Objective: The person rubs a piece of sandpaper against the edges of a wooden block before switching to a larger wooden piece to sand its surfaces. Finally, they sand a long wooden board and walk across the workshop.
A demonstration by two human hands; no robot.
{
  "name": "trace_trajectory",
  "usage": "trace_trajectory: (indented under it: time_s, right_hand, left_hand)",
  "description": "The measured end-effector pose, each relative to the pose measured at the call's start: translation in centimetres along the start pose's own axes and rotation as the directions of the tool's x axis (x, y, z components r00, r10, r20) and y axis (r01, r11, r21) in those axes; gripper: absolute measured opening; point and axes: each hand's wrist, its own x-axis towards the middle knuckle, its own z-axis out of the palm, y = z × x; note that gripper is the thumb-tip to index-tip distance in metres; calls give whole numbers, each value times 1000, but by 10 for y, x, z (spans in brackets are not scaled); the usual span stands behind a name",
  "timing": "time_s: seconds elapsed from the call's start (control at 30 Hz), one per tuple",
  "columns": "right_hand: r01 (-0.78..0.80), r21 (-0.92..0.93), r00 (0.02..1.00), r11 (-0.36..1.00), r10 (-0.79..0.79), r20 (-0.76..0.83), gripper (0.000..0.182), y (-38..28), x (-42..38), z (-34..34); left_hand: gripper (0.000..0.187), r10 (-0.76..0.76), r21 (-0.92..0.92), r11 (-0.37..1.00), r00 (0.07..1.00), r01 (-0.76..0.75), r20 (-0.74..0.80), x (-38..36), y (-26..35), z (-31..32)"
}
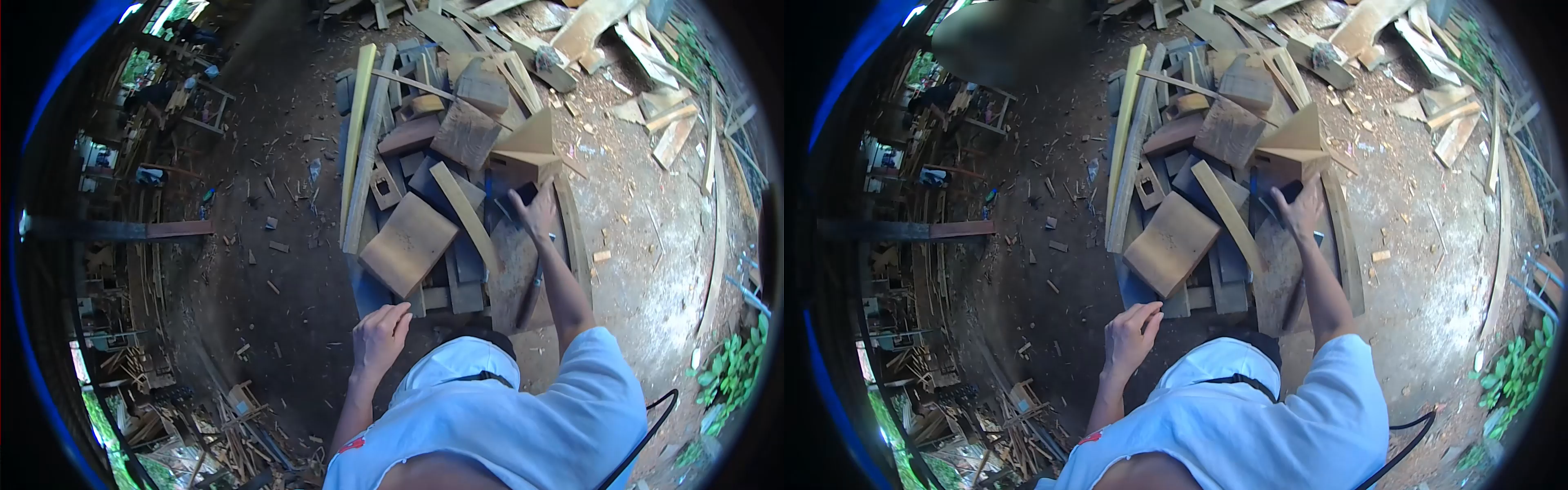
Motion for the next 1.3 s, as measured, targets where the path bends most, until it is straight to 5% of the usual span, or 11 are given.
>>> trace_trajectory:
  time_s: [0.13,0.2,0.27,0.63,0.7,0.87,1.0,1.17,1.27,1.3]
  right_hand:
    - [90,-246,977,965,-38,212,124,25,-28,23]
    - [239,-536,946,810,-71,316,109,35,-37,37]
    - [238,-611,970,755,-147,195,87,50,-39,59]
    - [91,-390,965,916,16,263,73,14,-63,30]
    - [197,-209,973,958,-165,162,73,15,-77,32]
    - [338,46,941,940,-336,-31,51,-62,-130,14]
    - [524,-8,852,852,-524,-3,54,-108,-165,23]
    - [574,-148,817,805,-575,40,67,-159,-211,56]
    - [534,-332,817,778,-372,441,68,-135,-228,113]
    - [531,-335,818,778,-369,441,68,-138,-229,116]
  left_hand:
    - [15,18,-6,1000,1000,-18,-16,4,-1,3]
    - [16,10,6,1000,998,-10,-63,3,-3,5]
    - [17,3,31,1000,999,-2,-46,1,-6,7]
    - [21,-65,-24,998,994,63,-89,-13,-14,11]
    - [21,-10,-13,1000,995,9,-104,-17,-19,13]
    - [23,31,-66,997,995,-38,-98,-25,-36,7]
    - [22,91,-84,991,989,-101,-119,-41,-64,-1]
    - [22,132,-59,988,980,-142,-147,-80,-127,-21]
    - [22,68,-37,996,979,-77,-194,-117,-171,-43]
    - [22,37,-32,998,974,-46,-223,-130,-187,-50]
